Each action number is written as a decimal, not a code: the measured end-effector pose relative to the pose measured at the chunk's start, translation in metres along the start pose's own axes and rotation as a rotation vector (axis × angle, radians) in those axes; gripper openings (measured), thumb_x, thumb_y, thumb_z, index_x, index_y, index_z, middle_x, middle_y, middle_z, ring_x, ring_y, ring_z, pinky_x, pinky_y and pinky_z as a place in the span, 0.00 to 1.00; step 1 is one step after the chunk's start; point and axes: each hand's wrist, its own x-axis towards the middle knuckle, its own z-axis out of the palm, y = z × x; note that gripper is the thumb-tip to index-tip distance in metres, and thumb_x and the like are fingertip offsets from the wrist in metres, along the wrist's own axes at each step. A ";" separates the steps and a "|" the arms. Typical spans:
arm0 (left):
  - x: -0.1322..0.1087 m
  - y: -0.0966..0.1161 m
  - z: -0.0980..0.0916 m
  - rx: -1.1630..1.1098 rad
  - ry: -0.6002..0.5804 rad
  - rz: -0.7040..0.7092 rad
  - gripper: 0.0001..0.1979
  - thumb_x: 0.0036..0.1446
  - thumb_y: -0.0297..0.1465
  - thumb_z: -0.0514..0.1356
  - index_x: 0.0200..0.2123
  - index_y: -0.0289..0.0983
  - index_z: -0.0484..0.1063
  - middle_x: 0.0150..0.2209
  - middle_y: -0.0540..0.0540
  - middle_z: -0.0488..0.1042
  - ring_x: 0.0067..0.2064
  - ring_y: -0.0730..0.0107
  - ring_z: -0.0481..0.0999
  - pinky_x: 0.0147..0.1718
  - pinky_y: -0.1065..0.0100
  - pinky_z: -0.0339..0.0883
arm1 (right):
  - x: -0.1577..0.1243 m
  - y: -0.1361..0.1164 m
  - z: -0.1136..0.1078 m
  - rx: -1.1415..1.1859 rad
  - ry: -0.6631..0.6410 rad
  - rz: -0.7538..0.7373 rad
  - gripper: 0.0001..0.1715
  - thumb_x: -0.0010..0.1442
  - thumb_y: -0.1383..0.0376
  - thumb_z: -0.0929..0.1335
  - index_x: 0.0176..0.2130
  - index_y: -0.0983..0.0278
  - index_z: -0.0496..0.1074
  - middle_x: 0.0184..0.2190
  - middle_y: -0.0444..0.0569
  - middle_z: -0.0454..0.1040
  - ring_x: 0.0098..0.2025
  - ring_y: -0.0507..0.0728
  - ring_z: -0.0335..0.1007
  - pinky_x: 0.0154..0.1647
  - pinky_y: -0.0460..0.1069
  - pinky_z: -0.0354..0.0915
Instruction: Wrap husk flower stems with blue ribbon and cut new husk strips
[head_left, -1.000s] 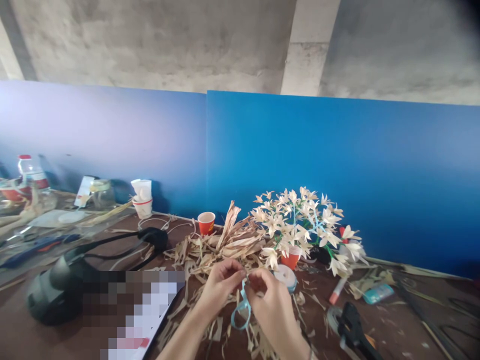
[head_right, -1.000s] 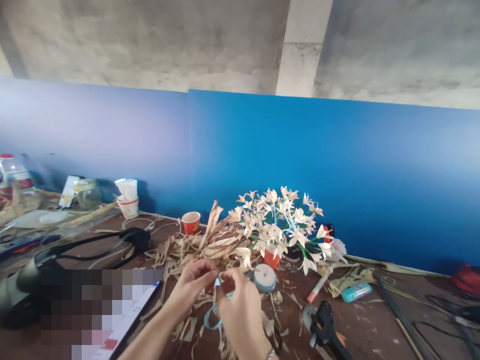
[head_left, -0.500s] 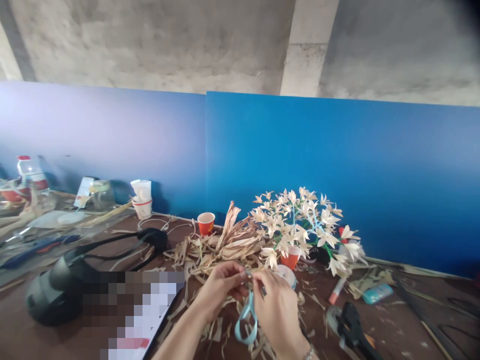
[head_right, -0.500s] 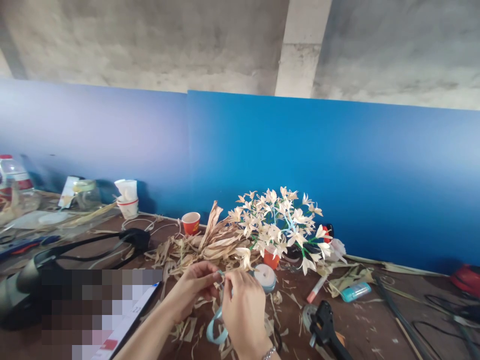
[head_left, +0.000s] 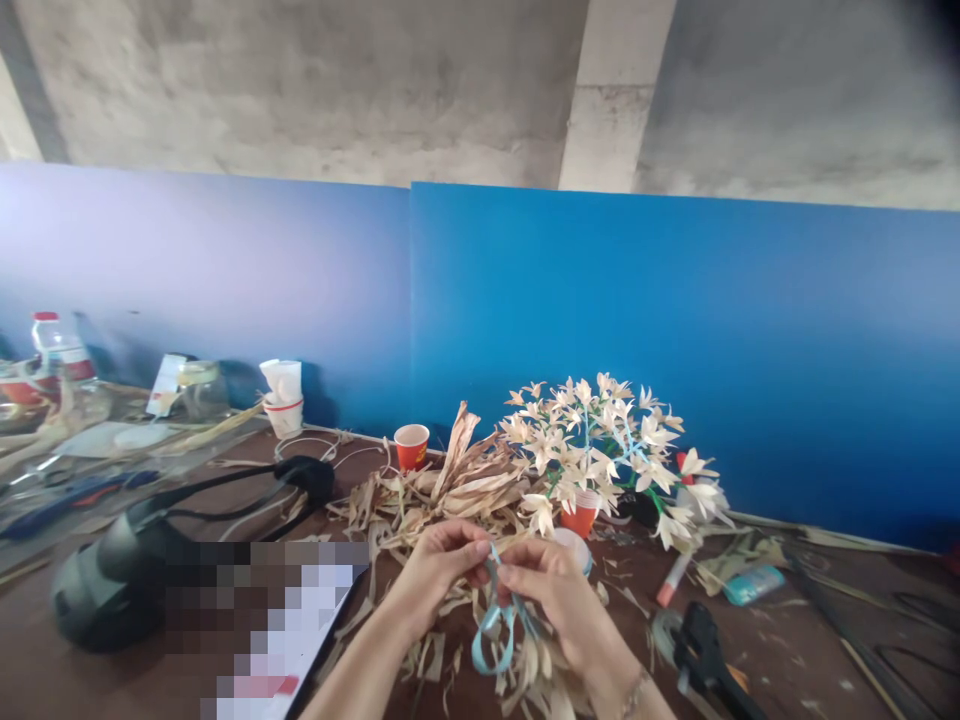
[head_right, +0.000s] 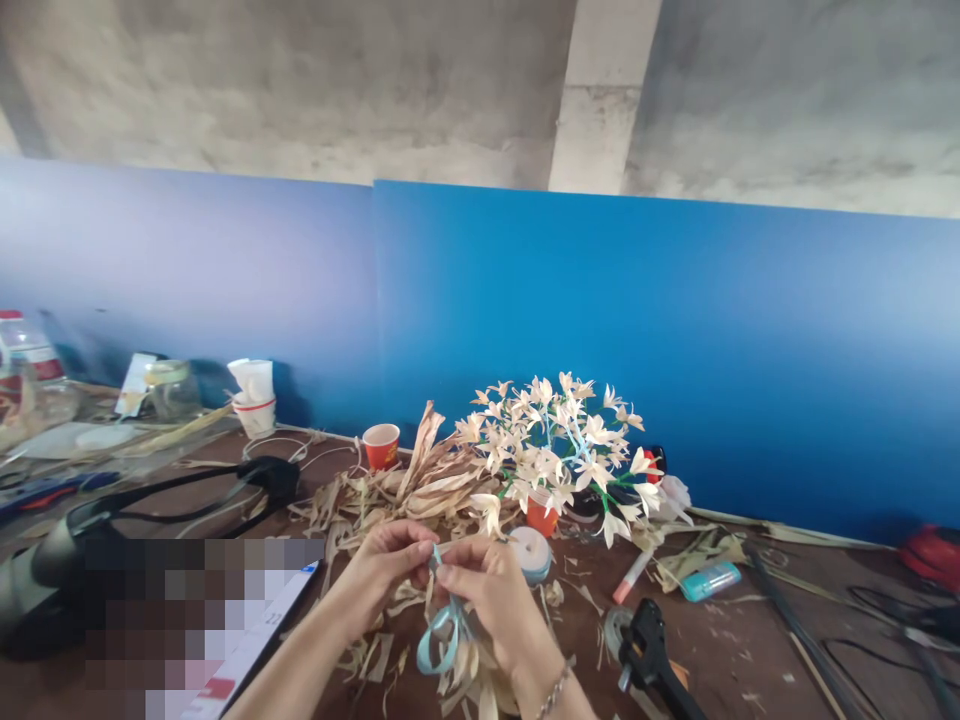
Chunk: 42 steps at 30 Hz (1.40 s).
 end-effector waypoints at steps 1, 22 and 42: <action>-0.001 0.001 0.000 -0.032 -0.010 -0.020 0.11 0.40 0.33 0.66 0.25 0.32 0.71 0.18 0.50 0.71 0.19 0.78 0.66 0.21 0.75 0.59 | 0.000 0.001 -0.001 0.114 -0.058 0.079 0.08 0.42 0.65 0.71 0.23 0.68 0.70 0.16 0.43 0.69 0.19 0.49 0.63 0.24 0.44 0.59; 0.003 0.004 -0.001 0.306 -0.018 0.106 0.11 0.44 0.36 0.62 0.26 0.33 0.71 0.17 0.50 0.69 0.21 0.73 0.68 0.23 0.72 0.61 | -0.005 0.014 0.006 -0.988 0.372 -0.469 0.09 0.56 0.66 0.62 0.29 0.62 0.71 0.25 0.48 0.74 0.27 0.54 0.68 0.28 0.45 0.58; -0.001 0.003 0.004 0.253 -0.033 0.114 0.10 0.46 0.35 0.61 0.23 0.33 0.67 0.17 0.52 0.66 0.19 0.76 0.64 0.21 0.74 0.58 | -0.002 0.006 0.002 -0.651 0.150 -0.236 0.04 0.49 0.65 0.66 0.27 0.64 0.70 0.23 0.46 0.74 0.26 0.53 0.68 0.27 0.45 0.59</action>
